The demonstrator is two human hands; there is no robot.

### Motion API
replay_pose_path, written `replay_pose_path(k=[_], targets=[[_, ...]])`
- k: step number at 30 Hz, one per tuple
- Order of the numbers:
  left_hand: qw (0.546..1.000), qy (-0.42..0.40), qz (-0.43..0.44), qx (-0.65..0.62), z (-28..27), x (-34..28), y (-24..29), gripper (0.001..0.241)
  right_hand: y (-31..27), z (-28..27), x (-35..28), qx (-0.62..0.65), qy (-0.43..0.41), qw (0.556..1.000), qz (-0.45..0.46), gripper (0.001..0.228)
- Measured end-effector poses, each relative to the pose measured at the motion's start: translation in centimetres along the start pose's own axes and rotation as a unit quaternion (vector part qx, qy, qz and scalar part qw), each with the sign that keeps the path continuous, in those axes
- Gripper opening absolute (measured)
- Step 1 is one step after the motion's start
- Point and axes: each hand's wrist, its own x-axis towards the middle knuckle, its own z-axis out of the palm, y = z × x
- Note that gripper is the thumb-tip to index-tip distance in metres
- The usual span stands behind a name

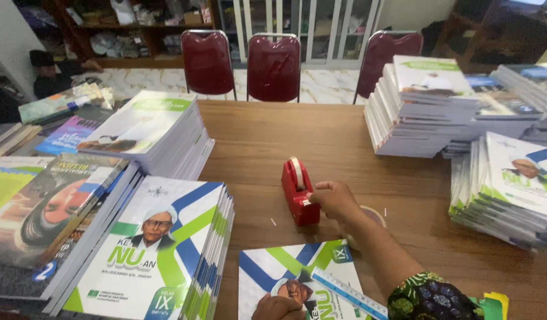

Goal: Applying and securing green paper labels to book covers using a ruler for alignment and tape for adhesion.

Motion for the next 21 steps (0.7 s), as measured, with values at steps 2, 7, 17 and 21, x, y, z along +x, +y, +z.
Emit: replay_pose_path(k=[2,7,17,21], targets=[[0.862,-0.398,-0.315,-0.001,1.7,2.7,-3.2,0.032,0.3,0.0,-0.2,0.049,-0.004,0.998,0.04,0.057],[0.951,-0.274,-0.144,0.0,0.7,-0.7,-2.8,0.012,0.8,-0.2,-1.7,0.043,0.004,0.998,0.036,0.045],[0.979,-0.198,0.049,0.026,2.2,-1.9,-5.0,0.042,2.4,0.1,-6.8,-0.254,-0.01,0.957,-0.141,0.038],[0.989,-0.115,0.089,0.001,3.2,-3.3,-6.6,0.019,6.5,0.3,-6.5,-0.161,0.047,0.956,-0.24,0.044]])
